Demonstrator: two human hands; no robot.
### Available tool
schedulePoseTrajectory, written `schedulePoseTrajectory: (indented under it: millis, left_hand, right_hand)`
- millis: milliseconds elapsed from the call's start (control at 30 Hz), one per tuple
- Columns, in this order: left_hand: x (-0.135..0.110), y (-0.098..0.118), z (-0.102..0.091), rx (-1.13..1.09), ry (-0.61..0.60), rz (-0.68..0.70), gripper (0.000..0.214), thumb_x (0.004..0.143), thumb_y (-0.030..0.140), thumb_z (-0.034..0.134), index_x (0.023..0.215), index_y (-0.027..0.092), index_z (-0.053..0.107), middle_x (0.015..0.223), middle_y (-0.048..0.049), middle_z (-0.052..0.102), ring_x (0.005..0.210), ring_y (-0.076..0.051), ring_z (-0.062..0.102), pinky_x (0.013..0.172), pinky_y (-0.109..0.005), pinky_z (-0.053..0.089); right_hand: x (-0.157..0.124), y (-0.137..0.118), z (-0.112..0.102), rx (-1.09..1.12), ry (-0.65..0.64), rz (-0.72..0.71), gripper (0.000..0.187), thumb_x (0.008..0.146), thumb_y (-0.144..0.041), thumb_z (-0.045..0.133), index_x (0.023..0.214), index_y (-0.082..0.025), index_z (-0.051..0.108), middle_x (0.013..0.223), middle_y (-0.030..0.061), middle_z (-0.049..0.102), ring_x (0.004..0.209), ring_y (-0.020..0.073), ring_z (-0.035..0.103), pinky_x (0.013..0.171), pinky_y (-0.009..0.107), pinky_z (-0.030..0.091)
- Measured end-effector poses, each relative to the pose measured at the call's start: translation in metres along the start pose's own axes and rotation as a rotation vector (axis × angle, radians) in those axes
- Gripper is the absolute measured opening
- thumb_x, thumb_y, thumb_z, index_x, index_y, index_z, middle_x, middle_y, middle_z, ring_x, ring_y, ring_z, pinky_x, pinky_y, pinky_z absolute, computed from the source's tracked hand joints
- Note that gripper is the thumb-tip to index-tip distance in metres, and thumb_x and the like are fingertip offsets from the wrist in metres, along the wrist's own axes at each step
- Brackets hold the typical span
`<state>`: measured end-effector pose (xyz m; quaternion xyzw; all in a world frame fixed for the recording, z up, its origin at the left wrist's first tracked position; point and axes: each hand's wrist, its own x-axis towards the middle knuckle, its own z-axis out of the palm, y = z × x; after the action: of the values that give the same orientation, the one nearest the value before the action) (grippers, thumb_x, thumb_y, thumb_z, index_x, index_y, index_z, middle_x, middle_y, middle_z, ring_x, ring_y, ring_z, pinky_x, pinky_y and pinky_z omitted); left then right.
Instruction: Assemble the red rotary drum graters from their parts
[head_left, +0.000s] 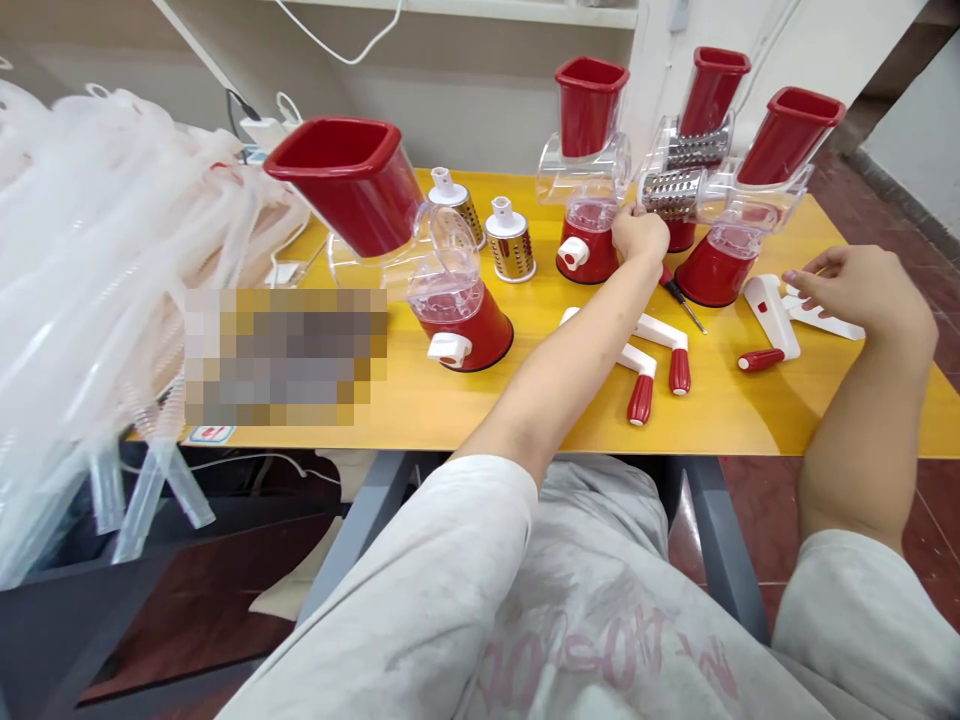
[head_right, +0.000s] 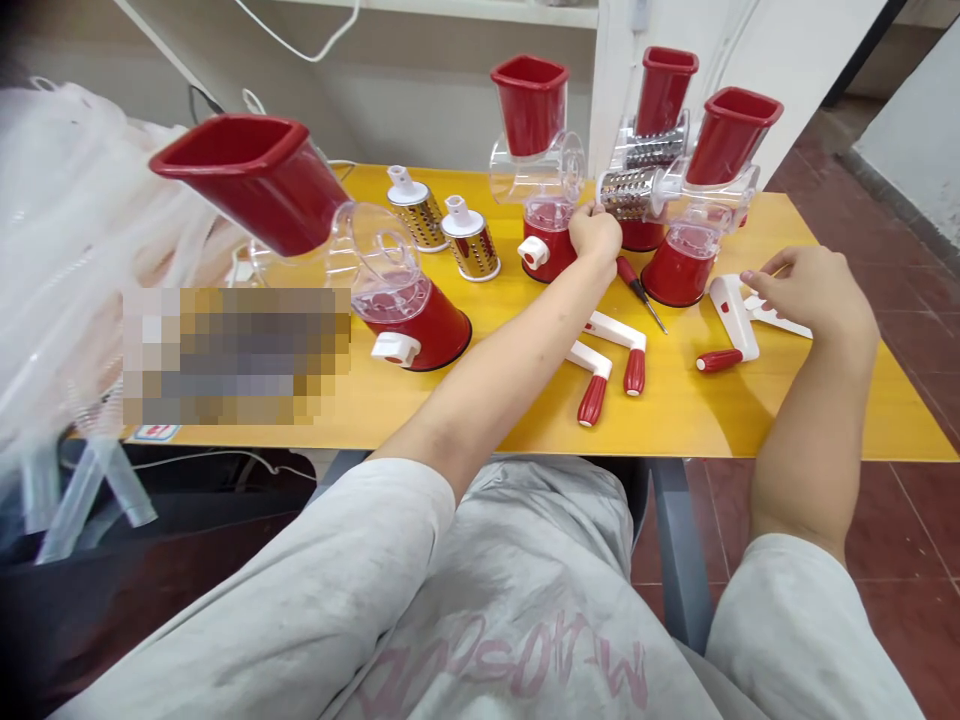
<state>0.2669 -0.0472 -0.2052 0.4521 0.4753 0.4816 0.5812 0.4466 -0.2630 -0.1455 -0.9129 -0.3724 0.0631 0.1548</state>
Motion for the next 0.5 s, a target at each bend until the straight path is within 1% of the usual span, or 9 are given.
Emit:
schedulePoseTrajectory:
  millis: [67,133,267,333,433,500]
  left_hand:
    - [-0.001,-0.001,-0.002,-0.017,-0.014,-0.003,0.042,0.125,0.019,0.050,0.154,0.017,0.080,0.156,-0.0179,0.086,0.160,-0.034,0.076,0.135,-0.045,0.054]
    - [-0.004,-0.002,-0.005,-0.044,-0.028,-0.007,0.039,0.125,0.017,0.051,0.150,0.016,0.081,0.154,-0.0184,0.086,0.159,-0.034,0.075,0.135,-0.045,0.054]
    - [-0.014,-0.001,-0.013,-0.058,-0.066,-0.037,0.030,0.125,0.016,0.053,0.133,0.017,0.082,0.143,-0.0148,0.087,0.149,-0.029,0.079,0.128,-0.036,0.055]
    - [-0.019,0.000,-0.018,-0.045,-0.079,-0.074,0.026,0.125,0.019,0.056,0.127,0.018,0.082,0.140,-0.0138,0.088,0.145,-0.028,0.080,0.124,-0.035,0.057]
    - [-0.028,0.000,-0.027,-0.042,-0.087,-0.133,0.027,0.126,0.029,0.063,0.122,0.014,0.085,0.140,-0.0176,0.089,0.143,-0.031,0.081,0.126,-0.039,0.057]
    - [-0.032,-0.002,-0.031,-0.066,-0.083,-0.171,0.028,0.125,0.028,0.065,0.123,0.010,0.087,0.146,-0.0225,0.087,0.147,-0.034,0.080,0.127,-0.040,0.056]
  right_hand:
    - [0.002,0.004,0.001,0.013,0.072,-0.016,0.021,0.113,-0.036,0.088,0.096,-0.024,0.080,0.084,0.0096,0.085,0.078,0.0212,0.079,0.083,0.040,0.057]
    - [0.004,0.006,0.003,0.061,0.145,-0.027,0.021,0.110,-0.035,0.089,0.094,-0.024,0.081,0.082,0.0088,0.084,0.076,0.0220,0.078,0.081,0.041,0.059]
    - [0.004,0.004,0.007,0.160,0.244,-0.097,0.019,0.109,-0.030,0.089,0.093,-0.023,0.082,0.080,0.0079,0.083,0.073,0.0200,0.077,0.085,0.041,0.063]
    - [0.004,0.002,0.009,0.193,0.267,-0.126,0.017,0.107,-0.026,0.090,0.093,-0.023,0.081,0.080,0.0075,0.083,0.069,0.0189,0.076,0.082,0.040,0.063]
    - [0.005,0.001,0.012,0.223,0.300,-0.151,0.013,0.104,-0.023,0.091,0.094,-0.023,0.082,0.080,0.0078,0.083,0.068,0.0204,0.078,0.077,0.039,0.063]
    - [0.007,0.003,0.014,0.213,0.335,-0.182,0.010,0.103,-0.024,0.091,0.095,-0.023,0.084,0.081,0.0092,0.084,0.070,0.0226,0.081,0.075,0.039,0.063]
